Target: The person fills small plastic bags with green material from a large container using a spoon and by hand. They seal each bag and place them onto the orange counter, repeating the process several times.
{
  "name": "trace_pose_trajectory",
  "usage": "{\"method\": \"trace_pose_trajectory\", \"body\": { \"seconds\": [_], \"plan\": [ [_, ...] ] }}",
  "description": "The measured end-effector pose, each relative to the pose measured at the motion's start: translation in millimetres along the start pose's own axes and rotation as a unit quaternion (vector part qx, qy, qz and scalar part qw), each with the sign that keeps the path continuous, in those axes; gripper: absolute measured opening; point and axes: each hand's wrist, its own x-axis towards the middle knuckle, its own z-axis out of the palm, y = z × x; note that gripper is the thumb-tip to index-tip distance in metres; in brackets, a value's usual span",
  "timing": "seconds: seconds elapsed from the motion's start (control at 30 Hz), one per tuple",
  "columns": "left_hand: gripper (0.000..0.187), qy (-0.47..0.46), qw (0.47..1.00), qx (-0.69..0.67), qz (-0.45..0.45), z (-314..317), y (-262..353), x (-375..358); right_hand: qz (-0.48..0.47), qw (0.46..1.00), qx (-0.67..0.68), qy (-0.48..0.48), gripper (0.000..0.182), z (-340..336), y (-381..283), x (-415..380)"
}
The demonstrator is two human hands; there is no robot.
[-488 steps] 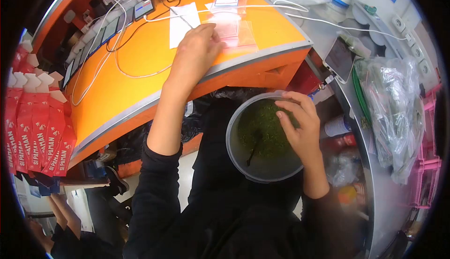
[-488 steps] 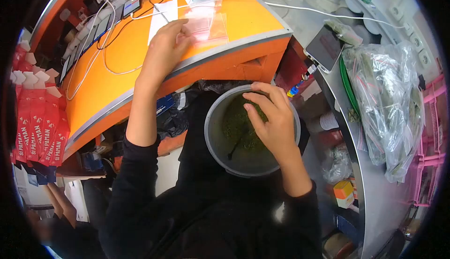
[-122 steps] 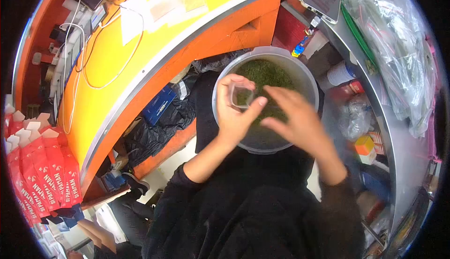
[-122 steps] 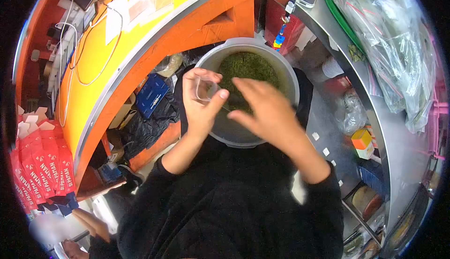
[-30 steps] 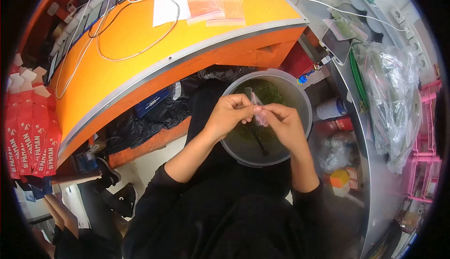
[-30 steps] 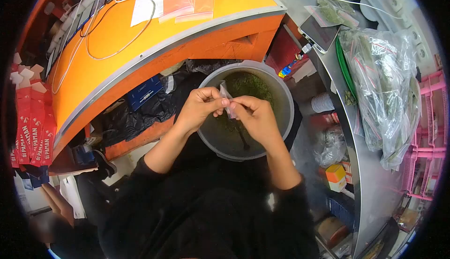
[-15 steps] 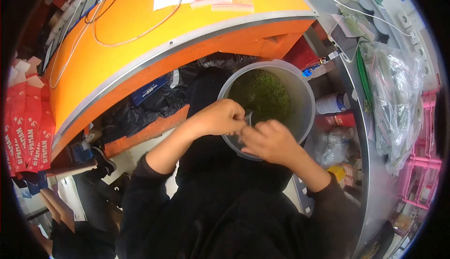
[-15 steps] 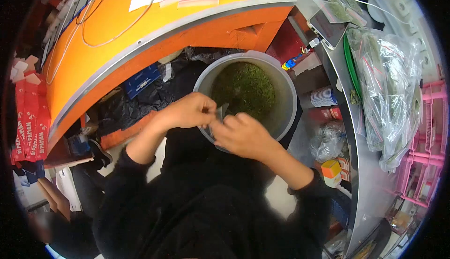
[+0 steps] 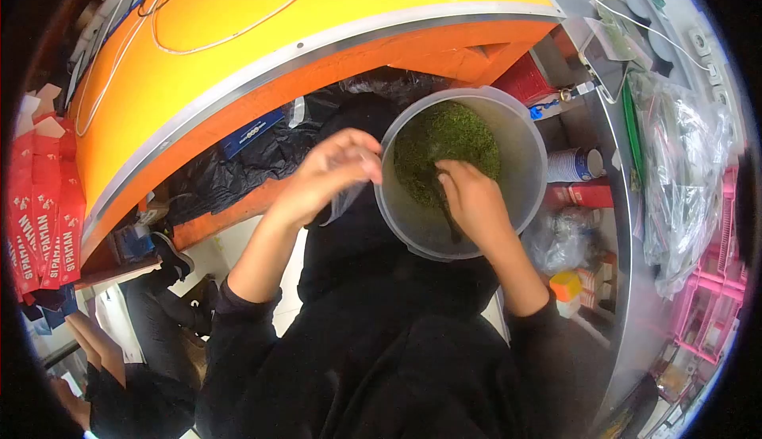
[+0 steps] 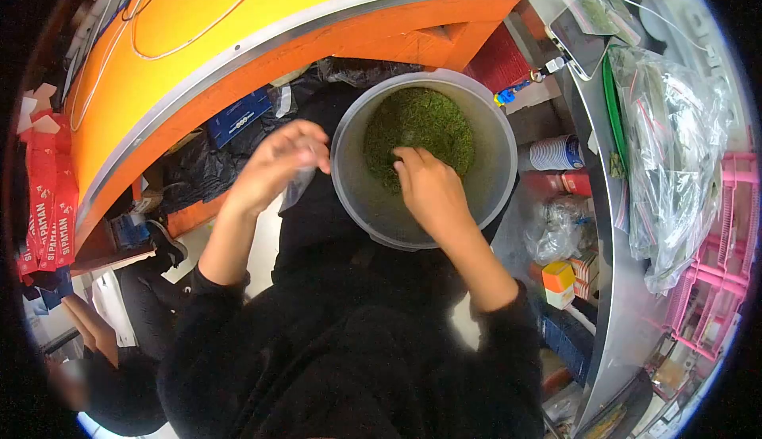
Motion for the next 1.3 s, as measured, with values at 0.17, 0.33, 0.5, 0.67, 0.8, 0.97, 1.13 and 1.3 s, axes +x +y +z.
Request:
{"method": "trace_pose_trajectory", "body": {
  "seconds": [0.17, 0.33, 0.5, 0.67, 0.8, 0.97, 1.13, 1.3],
  "plan": [
    [0.062, 0.058, 0.898, -0.436, -0.016, -23, -19, -12, 0.079, 0.943, -0.255, -0.197, 0.018, 63, 51, -3],
    [0.056, 0.108, 0.838, -0.532, -0.051, -38, -39, -21, 0.072, 0.944, -0.315, -0.062, 0.016, 60, 53, 43],
    [0.048, 0.094, 0.838, -0.534, -0.056, -40, -36, -22, 0.011, 0.943, -0.259, -0.210, 0.015, 73, 38, 28],
    [0.045, 0.127, 0.865, -0.484, -0.046, -43, -35, -27, 0.081, 0.976, 0.146, -0.137, 0.020, 61, 58, -14],
    [0.039, 0.092, 0.886, -0.454, -0.037, -30, -33, -15, 0.166, 0.915, 0.352, -0.106, 0.020, 47, 55, -24],
    [0.045, 0.113, 0.913, -0.391, -0.024, -19, -29, -8, 0.134, 0.926, 0.349, -0.048, 0.019, 50, 49, -33],
    [0.047, 0.133, 0.931, -0.341, -0.016, 2, -21, -6, 0.144, 0.926, 0.345, -0.040, 0.019, 41, 44, -38],
    [0.037, 0.114, 0.991, 0.009, 0.066, 10, -25, 3, 0.108, 0.937, 0.330, -0.039, 0.019, 39, 49, -41]
  ]
}}
